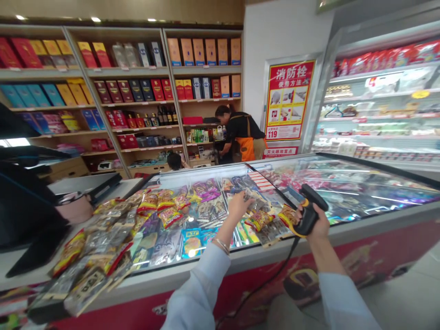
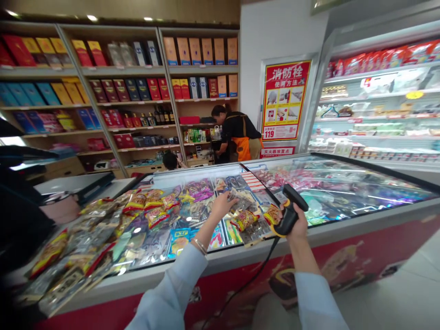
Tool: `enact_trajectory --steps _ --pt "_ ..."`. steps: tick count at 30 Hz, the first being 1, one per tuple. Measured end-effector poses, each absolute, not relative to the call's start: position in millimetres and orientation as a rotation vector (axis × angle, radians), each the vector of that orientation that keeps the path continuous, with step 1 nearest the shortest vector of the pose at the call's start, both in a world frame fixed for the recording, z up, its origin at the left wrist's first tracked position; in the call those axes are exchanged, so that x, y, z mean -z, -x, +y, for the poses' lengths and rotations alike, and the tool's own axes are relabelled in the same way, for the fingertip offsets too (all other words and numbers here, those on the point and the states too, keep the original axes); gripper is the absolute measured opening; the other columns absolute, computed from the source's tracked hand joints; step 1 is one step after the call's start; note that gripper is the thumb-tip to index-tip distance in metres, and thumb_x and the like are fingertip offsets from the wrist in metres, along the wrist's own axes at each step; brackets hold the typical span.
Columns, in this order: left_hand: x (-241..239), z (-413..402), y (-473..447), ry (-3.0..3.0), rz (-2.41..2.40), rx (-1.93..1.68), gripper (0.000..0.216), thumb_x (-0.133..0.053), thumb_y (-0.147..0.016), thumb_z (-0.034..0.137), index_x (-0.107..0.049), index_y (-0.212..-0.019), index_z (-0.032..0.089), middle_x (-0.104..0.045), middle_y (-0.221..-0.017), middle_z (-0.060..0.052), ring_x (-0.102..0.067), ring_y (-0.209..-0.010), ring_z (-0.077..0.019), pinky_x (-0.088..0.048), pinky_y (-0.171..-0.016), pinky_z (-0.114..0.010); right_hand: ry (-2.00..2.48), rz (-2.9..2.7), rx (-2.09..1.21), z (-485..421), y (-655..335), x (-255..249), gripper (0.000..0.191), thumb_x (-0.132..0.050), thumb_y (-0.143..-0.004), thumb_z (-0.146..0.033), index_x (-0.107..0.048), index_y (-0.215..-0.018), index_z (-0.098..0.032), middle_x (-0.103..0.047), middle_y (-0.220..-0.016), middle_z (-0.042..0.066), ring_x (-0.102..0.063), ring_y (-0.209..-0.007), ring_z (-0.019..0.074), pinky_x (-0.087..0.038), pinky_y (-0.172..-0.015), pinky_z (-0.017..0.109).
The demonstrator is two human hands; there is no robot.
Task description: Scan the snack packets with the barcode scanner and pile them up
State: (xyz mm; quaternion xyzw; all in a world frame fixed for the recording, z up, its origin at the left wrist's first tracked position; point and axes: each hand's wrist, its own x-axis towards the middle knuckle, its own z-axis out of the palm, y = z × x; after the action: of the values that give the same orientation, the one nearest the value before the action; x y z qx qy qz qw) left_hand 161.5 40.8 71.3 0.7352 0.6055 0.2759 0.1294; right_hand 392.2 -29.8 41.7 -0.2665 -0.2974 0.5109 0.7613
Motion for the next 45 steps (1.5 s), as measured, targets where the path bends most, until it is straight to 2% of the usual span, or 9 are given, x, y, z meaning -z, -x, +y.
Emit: enact_trajectory --steps 2,6,12,18,21,29,40,45 --pt "-67.7 53.3 -179.2 -2.158 1.659 -0.808 0.044 -0.058 -0.083 0.045 -0.057 -0.118 0.019 -0.066 -0.111 -0.011 -0.061 -0.103 -0.0232 -0.044 -0.083 -0.03 0.571 -0.606 -1.072 -25.1 -411.5 -35.8 0.029 -0.064 -0.063 -0.043 -0.058 -0.078 -0.019 -0.051 -0.064 -0.002 -0.047 -0.045 0.0095 -0.041 -0.038 0.021" --pt "-43.9 69.0 -200.5 -2.177 1.503 -0.889 0.054 -0.063 -0.08 0.028 -0.048 -0.131 0.017 -0.059 -0.125 -0.012 -0.055 -0.113 -0.02 -0.041 -0.096 -0.029 0.553 -0.51 -1.04 -11.1 -434.0 -19.9 0.027 -0.061 -0.065 -0.043 -0.059 -0.076 -0.018 -0.053 -0.063 -0.002 -0.047 -0.045 0.009 -0.042 -0.039 0.021" --pt "-17.1 71.1 -200.8 -2.175 1.545 -0.879 0.049 -0.059 -0.079 0.019 -0.054 -0.128 0.017 -0.055 -0.124 -0.012 -0.051 -0.115 -0.0206 -0.039 -0.1 -0.03 0.663 -0.367 -1.111 13.8 -442.5 0.4 0.02 -0.058 -0.071 -0.039 -0.057 -0.074 -0.019 -0.053 -0.06 -0.003 -0.049 -0.045 0.0096 -0.043 -0.04 0.021" --pt "-13.0 70.7 -199.6 -2.196 1.591 -0.903 0.049 -0.058 -0.078 0.019 -0.056 -0.127 0.019 -0.054 -0.123 -0.01 -0.045 -0.117 -0.0234 -0.034 -0.105 -0.034 0.67 -0.356 -1.178 16.2 -443.6 -0.7 0.015 -0.051 -0.079 -0.033 -0.056 -0.073 -0.02 -0.054 -0.06 0.0 -0.049 -0.045 0.0099 -0.042 -0.041 0.023" --pt "-10.0 69.4 -200.7 -2.214 1.61 -0.905 0.048 -0.056 -0.079 0.021 -0.056 -0.128 0.02 -0.054 -0.122 -0.01 -0.045 -0.115 -0.0237 -0.034 -0.104 -0.035 0.658 -0.329 -1.205 12.7 -442.1 -4.2 0.02 -0.045 -0.083 -0.028 -0.059 -0.072 -0.02 -0.053 -0.061 0.003 -0.049 -0.046 0.0093 -0.041 -0.042 0.024" --pt "-4.4 74.4 -200.0 -2.228 1.588 -0.888 0.049 -0.056 -0.079 0.025 -0.055 -0.128 0.022 -0.056 -0.122 -0.009 -0.045 -0.117 -0.0233 -0.035 -0.104 -0.037 0.712 -0.337 -1.107 19.4 -444.6 0.6 0.017 -0.051 -0.067 -0.028 -0.059 -0.07 -0.014 -0.05 -0.061 0.002 -0.047 -0.044 0.0108 -0.042 -0.038 0.023" --pt "-14.7 64.3 -194.6 -2.219 1.574 -0.92 0.053 -0.056 -0.077 0.022 -0.051 -0.129 0.014 -0.055 -0.124 -0.013 -0.047 -0.118 -0.0247 -0.036 -0.103 -0.038 0.688 -0.346 -1.045 11.7 -437.0 -6.2 0.02 -0.048 -0.07 -0.027 -0.062 -0.065 -0.014 -0.049 -0.062 0.003 -0.045 -0.044 0.0109 -0.037 -0.038 0.026" --pt "-26.3 61.0 -167.2 -2.196 1.538 -1.098 0.045 -0.057 -0.078 0.021 -0.055 -0.122 0.015 -0.056 -0.122 -0.012 -0.049 -0.117 -0.0236 -0.037 -0.104 -0.037 0.684 -0.385 -1.022 -0.7 -430.1 -17.5 0.02 -0.046 -0.07 -0.027 -0.063 -0.065 -0.017 -0.049 -0.059 0.004 -0.045 -0.042 0.0118 -0.034 -0.038 0.029"
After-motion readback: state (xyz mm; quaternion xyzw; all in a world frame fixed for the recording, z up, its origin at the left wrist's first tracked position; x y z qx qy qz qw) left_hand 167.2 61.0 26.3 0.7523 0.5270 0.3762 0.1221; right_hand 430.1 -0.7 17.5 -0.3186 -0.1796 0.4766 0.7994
